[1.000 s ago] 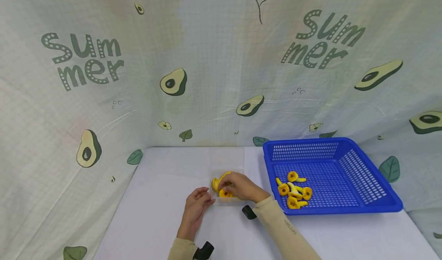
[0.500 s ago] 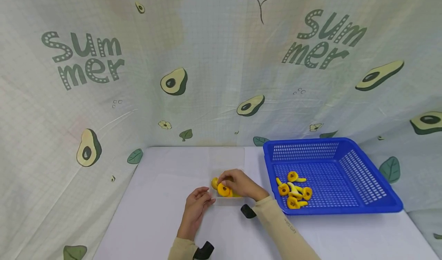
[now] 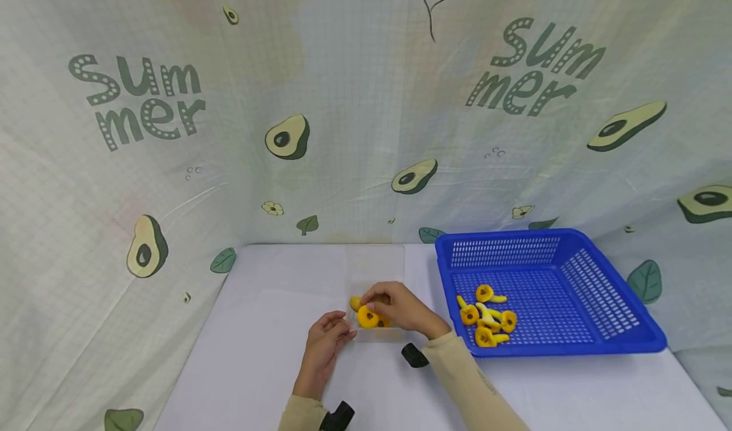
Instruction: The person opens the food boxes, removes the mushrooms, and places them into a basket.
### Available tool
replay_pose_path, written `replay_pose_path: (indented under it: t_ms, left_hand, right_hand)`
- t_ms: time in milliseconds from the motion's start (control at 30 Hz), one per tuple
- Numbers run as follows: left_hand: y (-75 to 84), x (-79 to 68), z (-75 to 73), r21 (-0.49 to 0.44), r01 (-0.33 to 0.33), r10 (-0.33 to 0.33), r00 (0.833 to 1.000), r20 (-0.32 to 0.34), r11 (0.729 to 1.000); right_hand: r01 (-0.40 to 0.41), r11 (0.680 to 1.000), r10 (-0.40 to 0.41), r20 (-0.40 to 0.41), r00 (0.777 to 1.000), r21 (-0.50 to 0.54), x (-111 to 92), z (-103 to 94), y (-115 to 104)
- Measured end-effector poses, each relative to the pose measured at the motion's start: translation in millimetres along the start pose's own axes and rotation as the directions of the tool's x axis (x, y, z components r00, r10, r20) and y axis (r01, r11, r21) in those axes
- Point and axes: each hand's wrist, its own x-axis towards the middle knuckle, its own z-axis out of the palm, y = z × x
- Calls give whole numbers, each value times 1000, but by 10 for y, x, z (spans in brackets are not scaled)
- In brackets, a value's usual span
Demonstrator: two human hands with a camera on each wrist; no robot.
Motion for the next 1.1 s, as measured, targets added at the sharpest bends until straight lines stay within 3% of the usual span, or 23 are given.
replay_pose_path:
  t_ms: [200,467,600,800,933,1100]
  left_hand:
    - [6,2,10,5,2,-2,1000,-3,1000]
    - [-7,9,6,-14,-1,1,1000,-13,1000]
    - [-8,11,13,-23,-13,13,1000,-13,1000]
    - [-16,16,12,-22,-9,9,1000,-16,1000]
    - [-11,8,12,-19,0,-1,1000,-24,1000]
    - [-4,-2,12,-23,2,-2,1000,-29,1000]
  right_hand:
    - [50,999,-50,-18,999,-8,-84,6,-106]
    - [193,967,-207,-73,976,-163,-232,-17,-211]
    - [270,922,-309,-107,945,-278,-308,-39,-252]
    - [347,812,-462,-154,874,-469,-418,-105,-295]
    - [364,766,-516,-170,840,-530,-497,-168,-310]
    - [360,717,-554,-175,814,-596,-596,-247,-316]
